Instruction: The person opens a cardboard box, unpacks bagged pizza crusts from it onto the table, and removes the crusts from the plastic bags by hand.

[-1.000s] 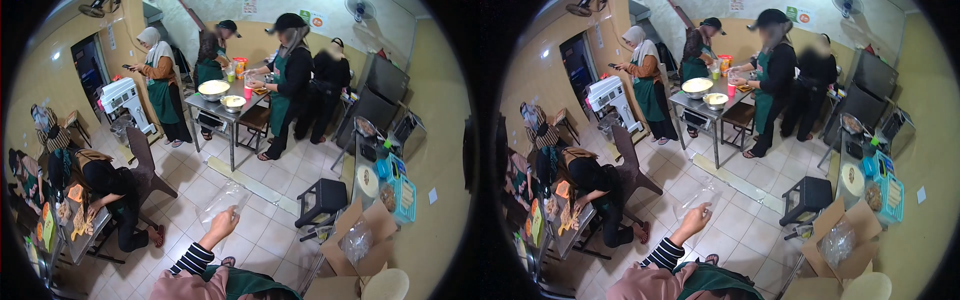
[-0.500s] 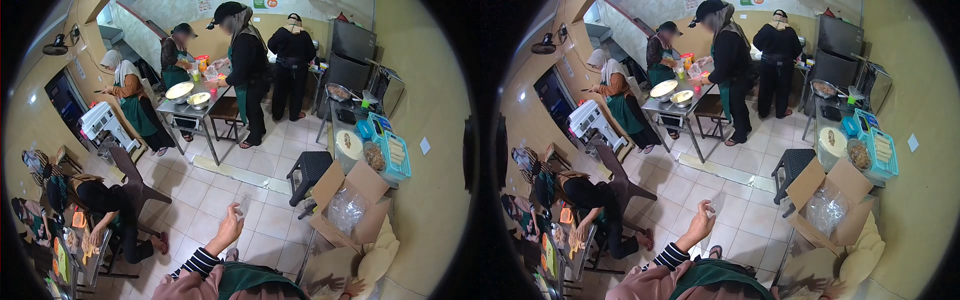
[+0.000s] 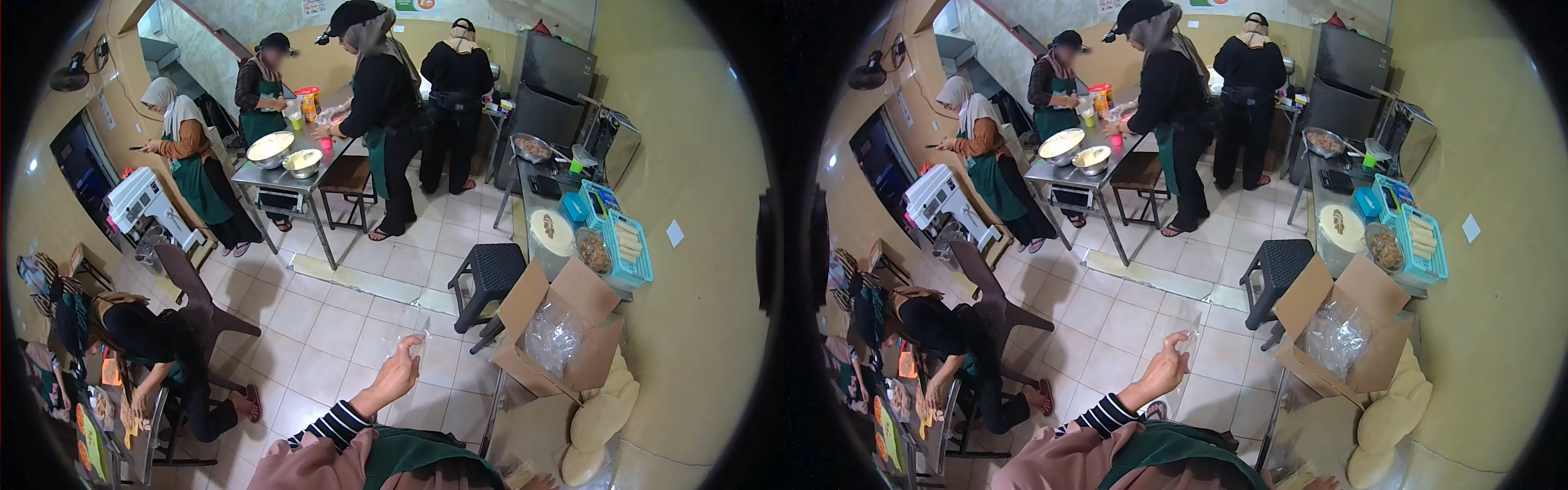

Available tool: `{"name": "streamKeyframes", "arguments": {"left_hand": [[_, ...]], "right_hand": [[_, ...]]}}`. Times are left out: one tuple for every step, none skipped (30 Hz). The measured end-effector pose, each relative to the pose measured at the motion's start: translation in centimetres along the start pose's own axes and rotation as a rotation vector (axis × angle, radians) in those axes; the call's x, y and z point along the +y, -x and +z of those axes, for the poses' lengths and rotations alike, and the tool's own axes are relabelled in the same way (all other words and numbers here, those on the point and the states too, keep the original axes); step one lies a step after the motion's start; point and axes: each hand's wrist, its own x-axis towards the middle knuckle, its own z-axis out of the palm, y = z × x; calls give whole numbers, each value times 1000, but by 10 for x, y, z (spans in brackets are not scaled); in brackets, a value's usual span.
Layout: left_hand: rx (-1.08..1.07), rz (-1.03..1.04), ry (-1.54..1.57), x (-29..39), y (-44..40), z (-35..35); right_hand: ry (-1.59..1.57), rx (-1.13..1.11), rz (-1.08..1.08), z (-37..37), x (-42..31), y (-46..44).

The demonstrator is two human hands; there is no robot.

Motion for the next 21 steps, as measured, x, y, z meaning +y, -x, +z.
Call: {"name": "streamKeyframes", "arguments": {"left_hand": [[5,-4,3,-2,1,1],[-17,4,22,-4,1,3],[-40,14,40,-6,1,2],[-33,14,46,-7,1,1],[-56,-27,90,-6,2,1],[-78,-70,131,-6,3,1],[-71,-73,133,-7,5,0],[-64,-12,170,-8,5,0],[-57,53,209,-9,5,-1],[-49,57,216,-8,5,-2],[-49,70,188,-7,5,-4],[-50,78,154,-8,7,-7],[-39,72,150,-13,8,-7],[-81,2,136,-19,11,-5],[-126,-65,124,-21,11,-6],[-123,-64,123,-23,11,-8],[-126,-59,118,-22,11,-11],[-129,-55,114,-21,11,-15],[-123,-56,114,-18,9,-21],[-157,79,54,-14,5,-28],[-190,212,-8,-11,3,-36]], "right_hand": [[4,4,-4,6,6,-3],[-91,-34,-5,11,12,-11],[-189,-73,-6,10,12,-12],[-187,-64,-8,7,14,-12],[-389,-19,15,2,18,-14],[-591,22,34,-3,19,-14],[-590,25,27,0,23,-21],[-617,174,-64,1,29,-28],[-643,327,-152,3,32,-34],[-644,338,-157,1,35,-44],[-659,459,-204,-14,32,-48],[-675,575,-253,-33,27,-49],[-690,686,-303,-55,23,-48],[-702,796,-350,-79,20,-44],[-715,907,-391,-104,16,-39],[-728,1022,-429,-129,11,-33],[-729,1024,-431,-164,-1,-15],[-1132,937,-451,-207,-21,14],[-1531,815,-462,-236,-37,36],[-1534,813,-470,-252,-49,46],[-1335,937,-537,-265,-59,53]]}}
